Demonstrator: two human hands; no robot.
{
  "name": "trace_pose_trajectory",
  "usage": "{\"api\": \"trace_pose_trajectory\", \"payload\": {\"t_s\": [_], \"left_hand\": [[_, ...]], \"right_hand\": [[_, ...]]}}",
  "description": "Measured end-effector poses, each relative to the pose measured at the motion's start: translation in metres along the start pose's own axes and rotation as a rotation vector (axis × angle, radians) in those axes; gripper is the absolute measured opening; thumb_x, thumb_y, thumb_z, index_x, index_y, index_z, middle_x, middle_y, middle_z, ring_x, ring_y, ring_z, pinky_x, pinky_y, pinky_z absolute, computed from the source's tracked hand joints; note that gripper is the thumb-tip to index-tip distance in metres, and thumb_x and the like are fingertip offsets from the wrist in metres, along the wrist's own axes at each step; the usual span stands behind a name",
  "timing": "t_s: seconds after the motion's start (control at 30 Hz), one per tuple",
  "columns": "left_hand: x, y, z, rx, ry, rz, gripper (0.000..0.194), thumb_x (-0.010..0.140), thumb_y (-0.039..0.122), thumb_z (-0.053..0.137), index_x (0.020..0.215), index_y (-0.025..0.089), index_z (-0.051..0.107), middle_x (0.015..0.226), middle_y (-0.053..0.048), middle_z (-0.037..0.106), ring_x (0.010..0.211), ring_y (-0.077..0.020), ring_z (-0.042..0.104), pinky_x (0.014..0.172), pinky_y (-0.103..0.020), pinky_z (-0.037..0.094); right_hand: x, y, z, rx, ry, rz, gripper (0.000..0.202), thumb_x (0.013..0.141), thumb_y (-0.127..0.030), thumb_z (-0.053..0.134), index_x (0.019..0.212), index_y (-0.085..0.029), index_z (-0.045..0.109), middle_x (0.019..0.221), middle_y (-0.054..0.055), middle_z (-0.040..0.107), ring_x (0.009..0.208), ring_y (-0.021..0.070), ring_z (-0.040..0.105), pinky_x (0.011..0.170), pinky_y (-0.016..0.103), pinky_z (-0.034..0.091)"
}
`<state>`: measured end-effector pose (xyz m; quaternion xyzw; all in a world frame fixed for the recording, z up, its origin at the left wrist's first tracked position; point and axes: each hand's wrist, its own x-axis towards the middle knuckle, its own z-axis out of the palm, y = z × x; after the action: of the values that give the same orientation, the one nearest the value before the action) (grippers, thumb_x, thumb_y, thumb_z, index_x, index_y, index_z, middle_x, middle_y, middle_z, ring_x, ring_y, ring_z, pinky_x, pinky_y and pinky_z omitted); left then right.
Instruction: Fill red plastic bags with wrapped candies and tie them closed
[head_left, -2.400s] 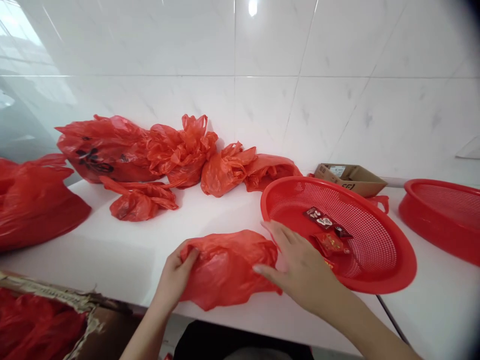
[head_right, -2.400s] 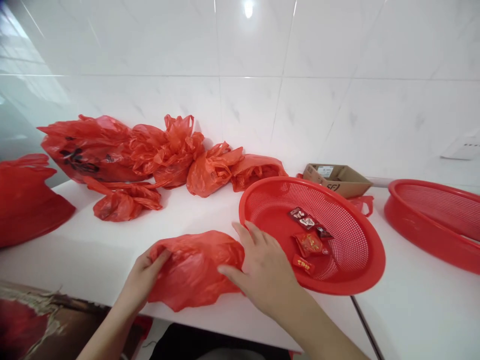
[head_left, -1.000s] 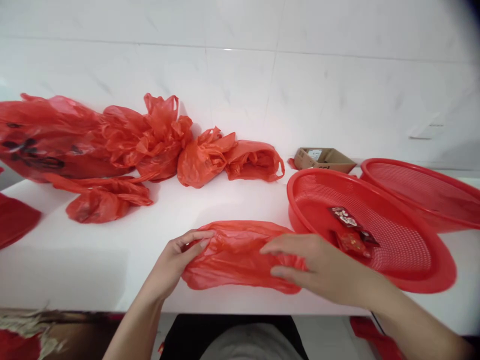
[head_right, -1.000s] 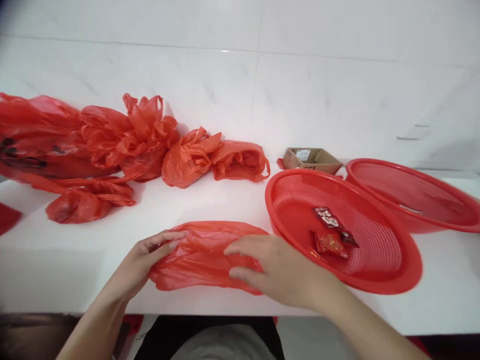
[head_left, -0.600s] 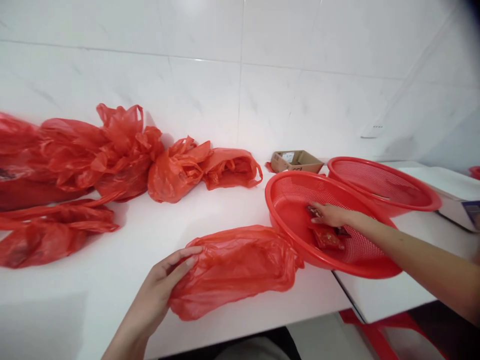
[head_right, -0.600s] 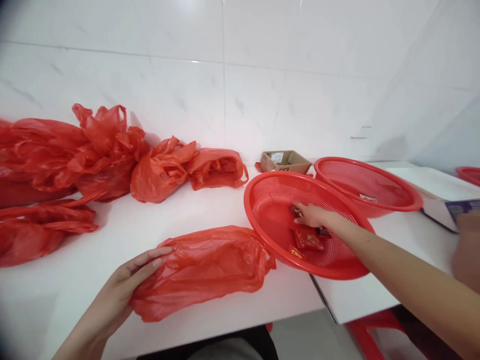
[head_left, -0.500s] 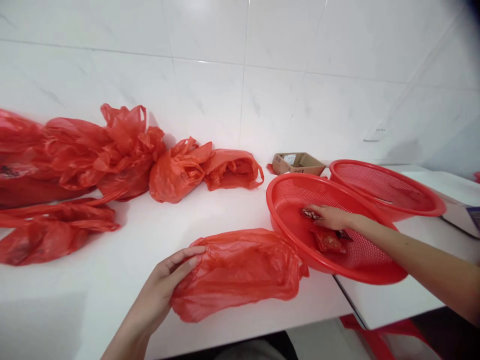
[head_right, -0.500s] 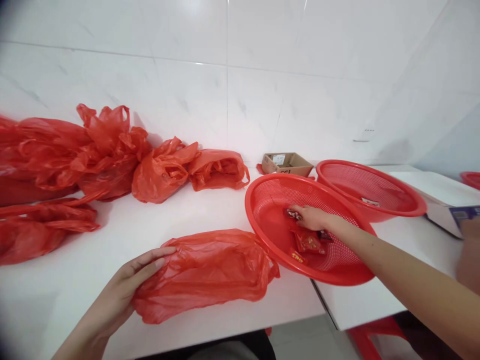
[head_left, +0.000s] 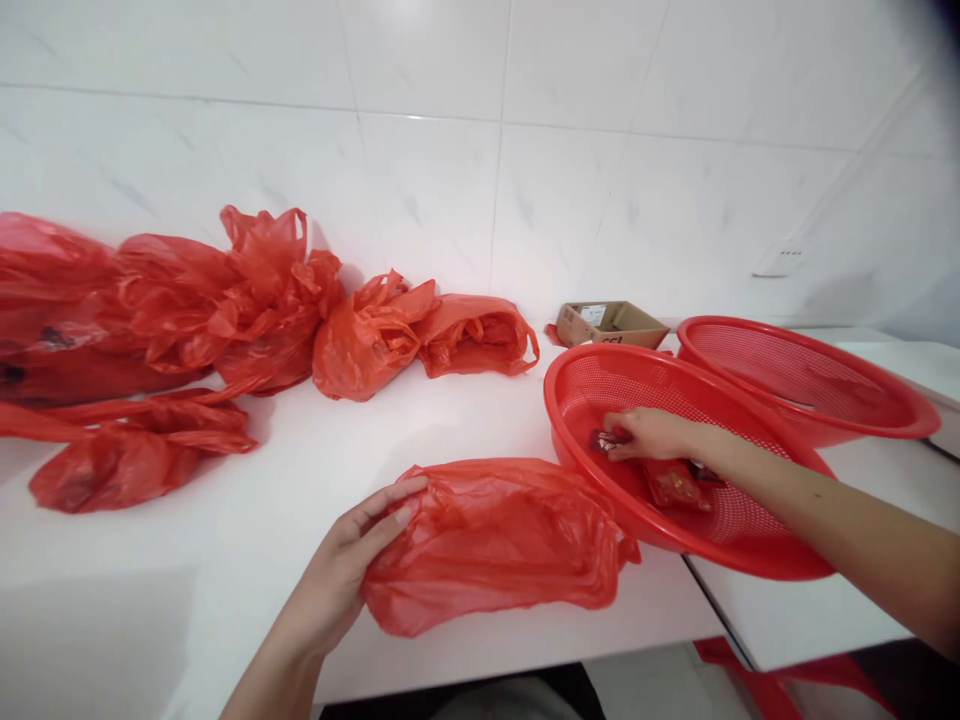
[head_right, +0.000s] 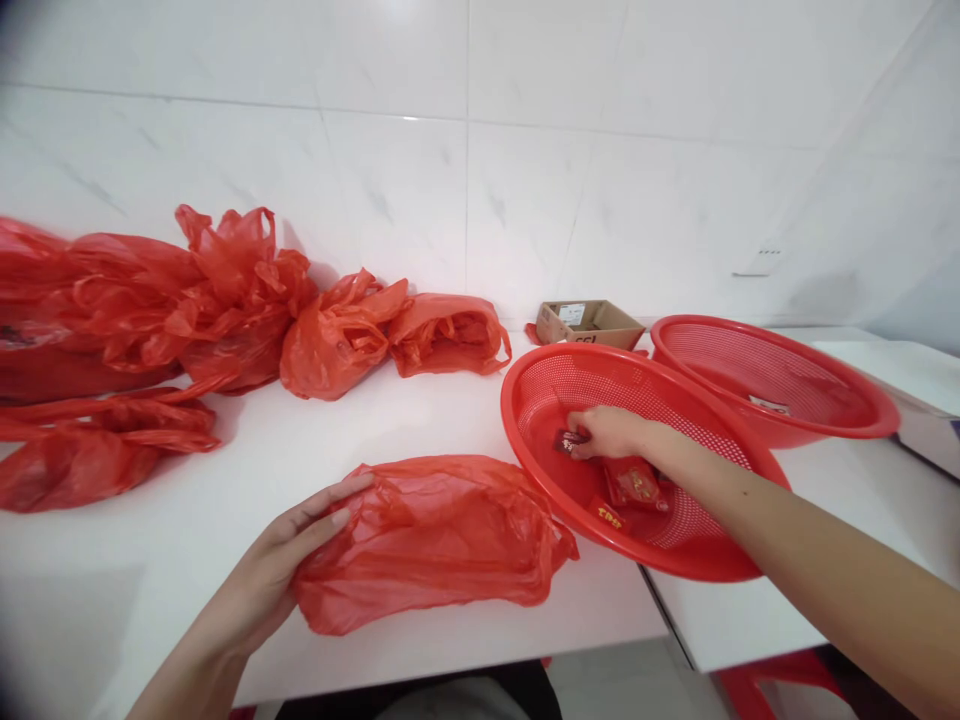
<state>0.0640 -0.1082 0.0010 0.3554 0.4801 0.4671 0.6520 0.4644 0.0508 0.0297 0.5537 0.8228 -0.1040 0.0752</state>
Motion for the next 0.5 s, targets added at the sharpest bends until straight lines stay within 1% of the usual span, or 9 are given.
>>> {"api": "trace_pose_trajectory", "payload": {"t_s": [0.07,0.17,0.3,0.37,0.4,0.47,0.5], "left_hand": [[-0.001,-0.001,0.001,0.028,-0.018,0.014,0.050,0.082,0.041,0.072,0.129,0.027,0.064,0.142,-0.007,0.059,0.118,-0.0265,0.062,0.097,-0.032,0.050],[-0.001,-0.003,0.001,0.091,-0.039,0.031,0.053,0.084,0.041,0.070,0.134,0.028,0.059,0.145,-0.007,0.055,0.128,-0.0272,0.055,0.102,-0.033,0.047],[0.001,-0.006,0.001,0.123,-0.043,0.058,0.054,0.085,0.042,0.068,0.136,0.029,0.058,0.152,-0.006,0.047,0.132,-0.0301,0.052,0.105,-0.037,0.046],[0.001,-0.006,0.004,0.130,-0.038,0.072,0.054,0.085,0.043,0.068,0.136,0.028,0.057,0.155,-0.006,0.043,0.133,-0.0313,0.051,0.108,-0.040,0.043],[0.000,-0.006,0.006,0.139,-0.026,0.084,0.056,0.085,0.043,0.068,0.137,0.028,0.056,0.156,-0.006,0.041,0.135,-0.0316,0.048,0.110,-0.041,0.041],[-0.002,-0.004,0.009,0.161,0.019,0.116,0.062,0.084,0.043,0.070,0.141,0.031,0.051,0.157,-0.005,0.040,0.141,-0.0307,0.040,0.114,-0.042,0.036],[-0.004,-0.003,0.010,0.165,0.047,0.133,0.066,0.084,0.044,0.070,0.145,0.034,0.045,0.157,-0.004,0.039,0.143,-0.0301,0.037,0.115,-0.043,0.034]], "right_hand": [[0.001,-0.004,-0.004,-0.025,0.022,-0.003,0.017,0.083,-0.034,0.063,0.088,-0.019,0.067,0.089,0.010,0.071,0.078,0.0210,0.064,0.067,0.027,0.040],[0.005,-0.004,-0.019,-0.070,0.093,0.026,0.016,0.088,-0.028,0.053,0.084,-0.018,0.066,0.086,0.011,0.070,0.075,0.0195,0.061,0.067,0.028,0.037],[0.012,-0.005,-0.039,-0.116,0.171,0.063,0.016,0.088,-0.022,0.049,0.086,-0.018,0.063,0.092,0.009,0.070,0.081,0.0189,0.062,0.072,0.028,0.038],[0.017,-0.009,-0.041,-0.128,0.165,0.089,0.014,0.087,-0.026,0.053,0.091,-0.019,0.064,0.094,0.010,0.070,0.083,0.0213,0.064,0.074,0.030,0.041],[0.019,-0.011,-0.039,-0.132,0.149,0.109,0.016,0.084,-0.031,0.059,0.094,-0.019,0.065,0.095,0.011,0.070,0.083,0.0234,0.065,0.073,0.031,0.043],[0.022,-0.017,-0.030,-0.131,0.106,0.149,0.032,0.074,-0.036,0.072,0.101,-0.019,0.066,0.095,0.014,0.071,0.082,0.0277,0.066,0.071,0.034,0.046],[0.022,-0.019,-0.024,-0.127,0.086,0.162,0.039,0.069,-0.035,0.077,0.103,-0.019,0.066,0.094,0.014,0.071,0.081,0.0286,0.067,0.071,0.035,0.048]]}}
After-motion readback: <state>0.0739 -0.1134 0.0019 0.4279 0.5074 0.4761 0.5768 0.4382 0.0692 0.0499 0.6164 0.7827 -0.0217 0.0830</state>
